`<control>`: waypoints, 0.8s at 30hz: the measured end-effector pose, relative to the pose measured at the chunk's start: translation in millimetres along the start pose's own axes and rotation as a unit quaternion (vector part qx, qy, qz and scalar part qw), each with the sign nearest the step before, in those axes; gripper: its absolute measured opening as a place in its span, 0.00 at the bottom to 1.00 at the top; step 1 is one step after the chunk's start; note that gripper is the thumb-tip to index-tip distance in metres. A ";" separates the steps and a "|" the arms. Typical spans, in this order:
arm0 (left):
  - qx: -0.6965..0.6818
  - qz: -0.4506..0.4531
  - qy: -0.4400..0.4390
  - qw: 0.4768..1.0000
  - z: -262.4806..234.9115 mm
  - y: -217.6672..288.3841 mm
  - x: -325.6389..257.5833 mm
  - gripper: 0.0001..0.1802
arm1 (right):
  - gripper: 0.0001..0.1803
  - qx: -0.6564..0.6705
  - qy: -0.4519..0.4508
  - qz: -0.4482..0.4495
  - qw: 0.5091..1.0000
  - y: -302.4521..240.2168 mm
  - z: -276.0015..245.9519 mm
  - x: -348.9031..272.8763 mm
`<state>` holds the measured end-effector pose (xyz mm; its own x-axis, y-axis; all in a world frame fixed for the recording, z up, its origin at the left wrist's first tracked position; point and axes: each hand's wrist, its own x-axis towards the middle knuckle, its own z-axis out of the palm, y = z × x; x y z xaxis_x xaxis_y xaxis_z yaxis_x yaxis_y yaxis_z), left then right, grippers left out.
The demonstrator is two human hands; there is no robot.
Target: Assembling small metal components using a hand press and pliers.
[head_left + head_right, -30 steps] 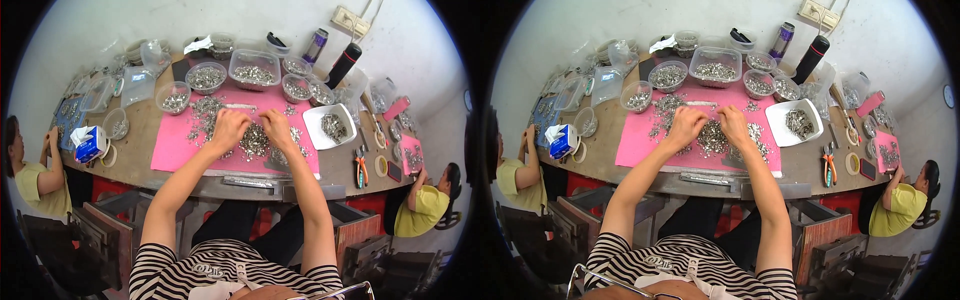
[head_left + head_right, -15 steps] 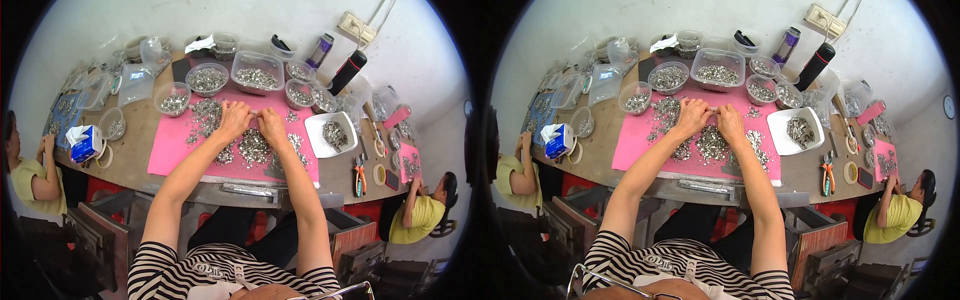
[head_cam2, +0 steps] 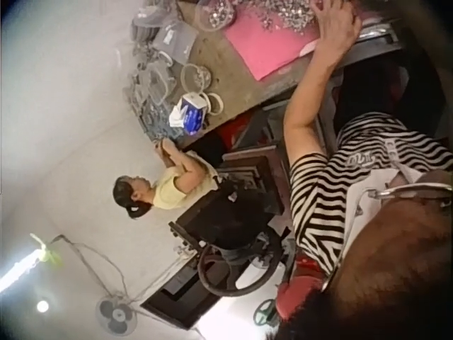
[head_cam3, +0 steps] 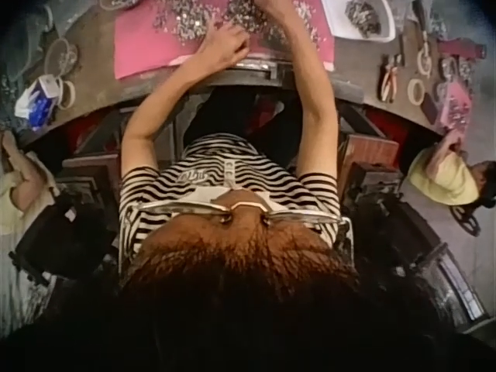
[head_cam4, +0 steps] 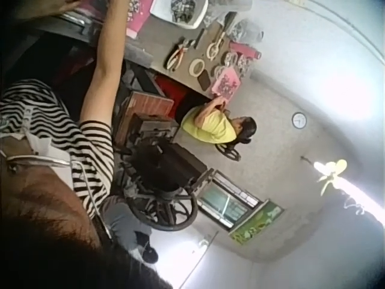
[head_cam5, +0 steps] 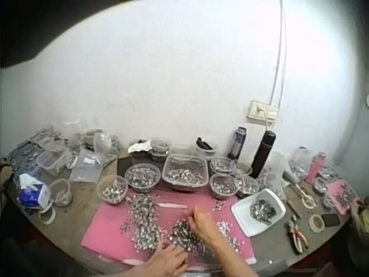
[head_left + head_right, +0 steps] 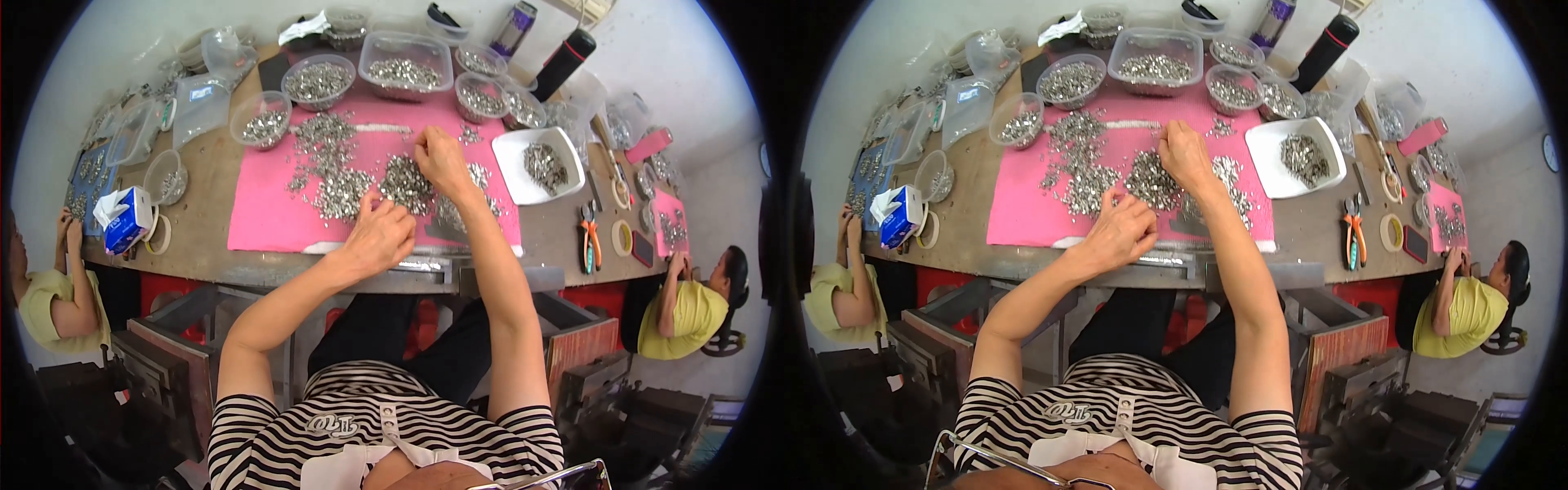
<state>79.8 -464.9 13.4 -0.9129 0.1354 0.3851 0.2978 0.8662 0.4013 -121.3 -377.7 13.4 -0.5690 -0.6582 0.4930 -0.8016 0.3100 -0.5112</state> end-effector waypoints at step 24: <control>-0.027 0.048 0.004 0.998 4.6 -9.1 -3.5 0.02 | 0.05 -0.024 -0.080 -0.057 0.995 -54.3 -46.1 -127.6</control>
<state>79.0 -471.1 4.6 -0.8770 0.2124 0.4311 0.3986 0.8225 0.4056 -13.6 -278.9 10.8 -0.4402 -0.7903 0.4261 -0.8696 0.2571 -0.4215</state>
